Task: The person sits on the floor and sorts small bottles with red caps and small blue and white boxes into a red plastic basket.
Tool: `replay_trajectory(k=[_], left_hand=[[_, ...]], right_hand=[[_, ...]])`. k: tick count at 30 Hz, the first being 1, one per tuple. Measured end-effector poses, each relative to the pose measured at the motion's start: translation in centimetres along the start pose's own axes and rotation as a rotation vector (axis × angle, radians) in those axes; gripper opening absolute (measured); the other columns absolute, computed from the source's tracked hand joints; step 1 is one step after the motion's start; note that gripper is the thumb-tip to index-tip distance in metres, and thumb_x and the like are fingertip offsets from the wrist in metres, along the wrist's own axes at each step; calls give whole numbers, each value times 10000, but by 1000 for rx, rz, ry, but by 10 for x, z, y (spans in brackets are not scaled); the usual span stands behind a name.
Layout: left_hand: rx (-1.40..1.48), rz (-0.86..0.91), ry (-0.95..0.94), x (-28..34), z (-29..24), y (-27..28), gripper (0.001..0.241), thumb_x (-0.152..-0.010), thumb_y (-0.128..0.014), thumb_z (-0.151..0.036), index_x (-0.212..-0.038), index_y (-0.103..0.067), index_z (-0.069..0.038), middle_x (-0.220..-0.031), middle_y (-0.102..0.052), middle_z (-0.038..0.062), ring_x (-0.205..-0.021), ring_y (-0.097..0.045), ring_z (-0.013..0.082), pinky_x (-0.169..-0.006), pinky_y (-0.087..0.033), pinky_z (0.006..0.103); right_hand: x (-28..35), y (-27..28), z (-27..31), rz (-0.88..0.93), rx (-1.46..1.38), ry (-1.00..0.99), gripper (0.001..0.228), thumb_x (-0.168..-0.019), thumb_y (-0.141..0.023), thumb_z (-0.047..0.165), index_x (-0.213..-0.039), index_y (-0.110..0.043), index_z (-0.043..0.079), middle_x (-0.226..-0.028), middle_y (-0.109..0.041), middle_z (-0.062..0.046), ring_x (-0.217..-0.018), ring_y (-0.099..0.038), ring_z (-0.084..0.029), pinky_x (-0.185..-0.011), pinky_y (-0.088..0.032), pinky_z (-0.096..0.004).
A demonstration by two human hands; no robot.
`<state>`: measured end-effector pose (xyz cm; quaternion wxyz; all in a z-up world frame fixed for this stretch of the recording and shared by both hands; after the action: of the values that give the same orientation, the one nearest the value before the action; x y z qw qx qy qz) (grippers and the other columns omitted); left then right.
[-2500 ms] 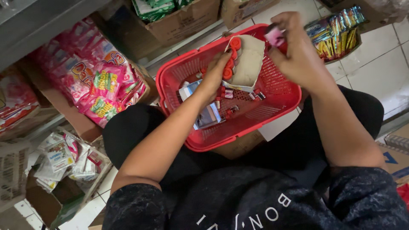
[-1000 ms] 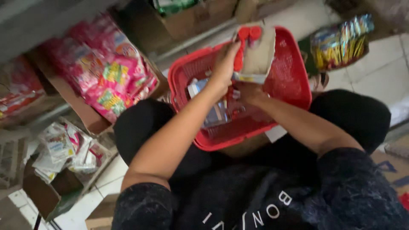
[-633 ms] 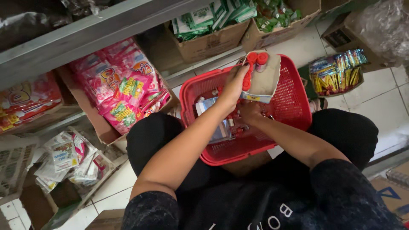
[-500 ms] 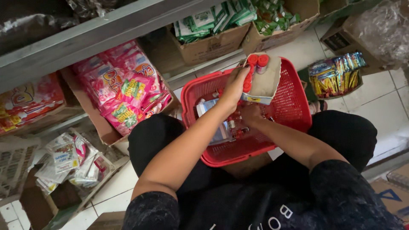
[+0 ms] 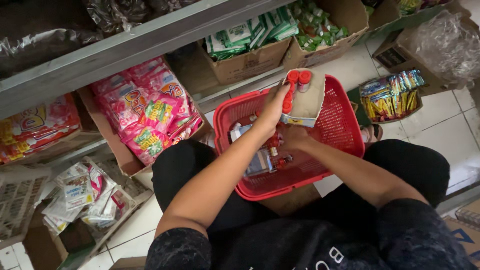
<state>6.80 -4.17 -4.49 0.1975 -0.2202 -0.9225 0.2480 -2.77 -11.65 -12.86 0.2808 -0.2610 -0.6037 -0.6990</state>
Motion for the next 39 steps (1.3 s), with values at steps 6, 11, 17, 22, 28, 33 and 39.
replay_trajectory(k=[6, 11, 17, 22, 28, 33, 39], left_hand=[[-3, -68, 45, 2, -8, 0, 308, -990, -590, -382, -1055, -642, -85, -921, -649, 15, -797, -595, 109, -723, -493, 280], [-50, -83, -9, 3, -21, 3, 345, -985, -591, -416, -1041, -638, -79, -906, -650, 18, -801, -607, 127, -747, -506, 294], [1, -99, 24, 4, -20, 9, 323, -988, -599, -400, -1055, -620, -85, -886, -612, 16, -775, -594, 136, -723, -497, 307], [-12, -89, 53, 8, -17, 6, 332, -990, -611, -399, -1073, -625, -78, -920, -632, 20, -791, -595, 132, -741, -502, 303], [-205, -117, 97, 18, -2, 8, 392, -983, -592, -423, -1156, -641, -75, -1031, -655, 13, -953, -607, 131, -866, -485, 291], [-379, -1, 76, 18, 26, 12, 478, -1049, -570, -423, -1203, -664, 20, -1104, -657, 107, -1041, -595, 208, -951, -484, 353], [-403, 55, 109, 22, 59, 13, 569, -1006, -546, -430, -1377, -573, -1, -1352, -649, 164, -1281, -589, 264, -1095, -434, 361]], right_hand=[[33, 41, -16, -14, -389, 209, 671, -694, -753, 407, -1269, -587, 105, -940, -743, -173, -892, -720, -344, -801, -570, -457], [71, 85, -63, -217, -455, -1, 578, -652, -814, 407, -1128, -714, 94, -984, -748, -173, -916, -731, -320, -848, -576, -419], [125, 141, -100, -622, -514, 99, 625, -691, -841, 330, -1206, -674, 18, -1020, -735, -168, -918, -703, -280, -853, -553, -402], [160, 160, -123, -732, -1041, 187, 437, -825, -819, 149, -1204, -628, 46, -1047, -669, -30, -951, -634, -104, -872, -540, -282], [191, 171, -105, -856, -1228, 486, 460, -827, -819, 58, -1224, -588, 72, -1220, -624, -29, -1135, -624, -122, -1027, -527, -309], [197, 176, -73, -901, -515, 455, 621, -717, -898, 245, -1236, -640, 23, -1379, -574, -212, -1320, -543, -350, -1137, -429, -485], [187, 169, -48, -770, -237, 430, 619, -656, -887, 397, -1153, -708, 72, -1262, -648, -159, -1238, -577, -361, -1213, -294, -560]])
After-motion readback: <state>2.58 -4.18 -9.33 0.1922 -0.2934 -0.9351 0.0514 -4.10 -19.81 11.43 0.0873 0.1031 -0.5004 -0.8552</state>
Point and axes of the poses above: each hand's wrist, its own x-axis away from the middle knuckle, its own y-axis out of the back of the hand, z = x × y, the point moved 5 cm from there along -x, towards the middle knuckle
